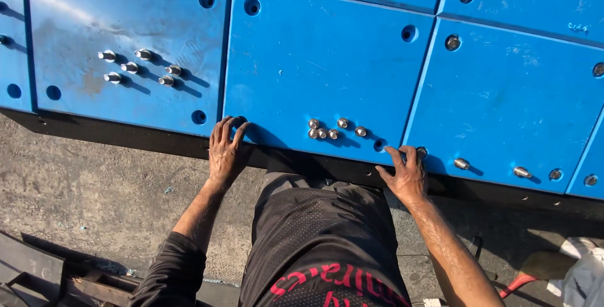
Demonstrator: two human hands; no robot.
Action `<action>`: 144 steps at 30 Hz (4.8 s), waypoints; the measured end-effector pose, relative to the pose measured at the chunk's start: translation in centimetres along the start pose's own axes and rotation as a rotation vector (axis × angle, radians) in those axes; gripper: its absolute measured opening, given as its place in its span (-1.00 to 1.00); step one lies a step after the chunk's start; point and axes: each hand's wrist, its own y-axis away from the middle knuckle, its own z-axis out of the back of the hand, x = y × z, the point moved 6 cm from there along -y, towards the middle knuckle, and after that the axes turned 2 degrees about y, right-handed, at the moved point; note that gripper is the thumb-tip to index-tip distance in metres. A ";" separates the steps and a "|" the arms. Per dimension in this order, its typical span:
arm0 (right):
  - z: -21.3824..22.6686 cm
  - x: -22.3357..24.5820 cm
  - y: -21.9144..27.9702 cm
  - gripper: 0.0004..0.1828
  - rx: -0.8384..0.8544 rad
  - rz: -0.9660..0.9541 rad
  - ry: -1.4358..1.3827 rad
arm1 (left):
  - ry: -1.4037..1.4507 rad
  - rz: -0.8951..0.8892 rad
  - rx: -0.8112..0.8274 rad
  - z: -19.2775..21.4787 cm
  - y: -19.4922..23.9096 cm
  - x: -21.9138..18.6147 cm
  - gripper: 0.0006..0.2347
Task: The person is manually securing several metal bolts into pre-drilled holes on a series of blue plastic panels.
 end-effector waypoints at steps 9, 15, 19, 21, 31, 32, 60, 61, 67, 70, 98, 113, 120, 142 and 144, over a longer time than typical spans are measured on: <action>-2.2 0.6 0.3 -0.40 0.134 -0.037 0.256 | 0.011 -0.189 0.112 -2.6 0.1 5.3 -0.55; 0.2 2.2 -0.2 -0.44 0.019 0.021 0.295 | -0.002 -0.038 0.085 -2.8 0.5 4.6 -0.64; -0.8 1.1 0.1 -0.49 -0.011 -0.004 0.174 | 0.013 0.031 0.064 -4.2 0.3 5.0 -0.62; -1.0 0.8 0.5 -0.49 -0.017 0.003 0.168 | -0.002 0.029 0.080 -3.9 0.6 4.7 -0.61; -1.9 0.1 0.5 -0.42 -0.030 0.049 0.145 | 0.000 0.008 0.108 -5.2 1.3 6.3 -0.56; -2.1 0.3 0.7 -0.42 -0.039 0.058 0.151 | 0.002 0.010 0.094 -4.6 0.9 6.0 -0.56; -1.8 2.0 0.9 -0.37 0.056 0.014 0.249 | 0.024 0.018 0.078 -4.9 2.3 8.6 -0.56; -1.7 2.2 0.6 -0.37 0.061 0.007 0.280 | 0.060 0.020 0.063 -4.0 2.0 8.7 -0.53; -1.8 2.7 1.1 -0.35 0.097 -0.039 0.292 | 0.086 -0.058 -0.031 -3.8 2.9 10.1 -0.53; -1.8 3.1 1.3 -0.35 0.096 -0.041 0.297 | 0.053 -0.101 -0.026 -4.3 3.2 10.4 -0.54; 0.4 4.4 0.1 -0.47 -0.056 -0.132 0.251 | 0.032 -0.133 0.024 -3.7 2.1 7.6 -0.67; -0.1 3.7 0.2 -0.34 0.015 -0.191 0.051 | -0.022 -0.076 0.113 -1.9 0.8 6.0 -0.60; -1.9 3.0 2.3 -0.40 -0.089 -0.217 -0.199 | 0.076 -0.025 0.087 -0.6 0.1 3.6 -0.48; 3.2 -5.9 -9.0 -0.20 -0.517 -1.032 -0.400 | -0.101 -0.158 0.220 2.2 -6.5 3.3 -0.63; 2.0 -7.8 -10.3 -0.18 -0.492 -1.105 -0.251 | -0.074 -0.221 0.234 1.6 -8.5 4.4 -0.64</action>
